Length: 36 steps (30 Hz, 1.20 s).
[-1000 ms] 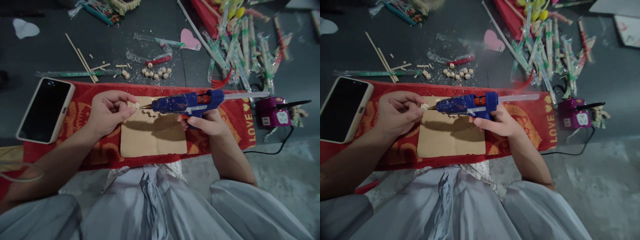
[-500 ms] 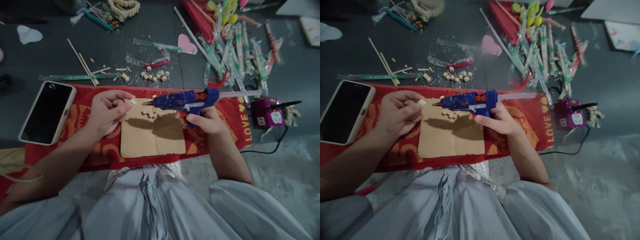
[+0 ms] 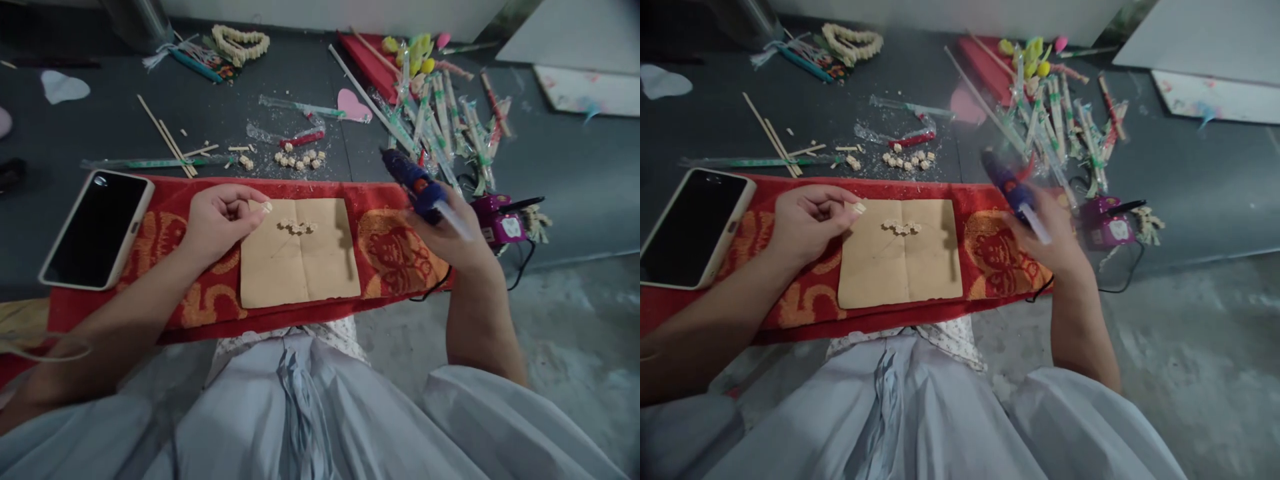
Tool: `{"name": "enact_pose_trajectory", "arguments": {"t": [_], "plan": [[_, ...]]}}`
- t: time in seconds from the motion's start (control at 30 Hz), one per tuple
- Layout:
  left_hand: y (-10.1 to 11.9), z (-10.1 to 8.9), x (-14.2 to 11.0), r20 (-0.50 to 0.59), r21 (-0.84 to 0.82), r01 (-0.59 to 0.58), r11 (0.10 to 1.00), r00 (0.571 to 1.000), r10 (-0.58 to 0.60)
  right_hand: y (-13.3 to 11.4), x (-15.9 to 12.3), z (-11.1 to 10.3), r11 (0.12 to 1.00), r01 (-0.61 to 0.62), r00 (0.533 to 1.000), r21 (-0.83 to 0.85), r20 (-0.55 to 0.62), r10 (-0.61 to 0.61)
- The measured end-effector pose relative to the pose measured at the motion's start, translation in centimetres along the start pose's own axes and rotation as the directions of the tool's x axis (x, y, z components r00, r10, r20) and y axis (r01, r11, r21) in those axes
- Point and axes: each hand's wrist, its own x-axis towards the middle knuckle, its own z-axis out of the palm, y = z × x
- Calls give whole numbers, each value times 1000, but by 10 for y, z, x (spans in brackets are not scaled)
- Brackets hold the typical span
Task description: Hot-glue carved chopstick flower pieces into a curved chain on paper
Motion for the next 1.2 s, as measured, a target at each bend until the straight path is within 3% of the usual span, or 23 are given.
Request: {"name": "enact_pose_trajectory", "arguments": {"t": [0.07, 0.17, 0.23, 0.33, 0.43, 0.5, 0.57, 0.63, 0.83, 1.03, 1.2], "plan": [[0, -1, 0, 24, 70, -2, 998, 1000, 0, 12, -5, -4, 957, 69, 997, -280, 3, -71], [-2, -3, 0, 68, 196, -15, 980, 998, 2, 17, -11, -10, 873, 109, 993, -476, 96, -72], [-5, -4, 0, 88, 264, -26, 964, 996, 2, 7, -13, -14, 831, 137, 985, -538, 166, -55], [-8, -3, -1, 92, 302, -24, 953, 996, -4, -29, -10, -11, 766, 207, 976, -608, 184, -118], [-8, 0, -4, 91, 326, -22, 945, 996, -8, -78, 3, 13, 756, 338, 939, -561, 258, -229], [-6, 2, -6, 95, 352, -22, 936, 995, -13, -105, 16, 39, 758, 490, 859, -429, 384, -338], [-2, 4, -8, 89, 399, -18, 917, 996, -19, -120, 29, 65, 757, 576, 781, -307, 479, -400], [2, 6, -10, 75, 446, -7, 895, 997, -29, -125, 40, 85, 766, 602, 743, -225, 508, -435], [7, 9, -14, 74, 489, 12, 872, 996, -55, -114, 52, 111, 804, 587, 718, -94, 520, -464], [9, 12, -19, 47, 519, 62, 853, 994, -101, -109, 48, 115, 821, 570, 720, -43, 508, -473], [23, 19, -19, 1, 614, 193, 765, 969, -245, -102, 47, 113, 814, 581, 714, 4, 477, -512]]}}
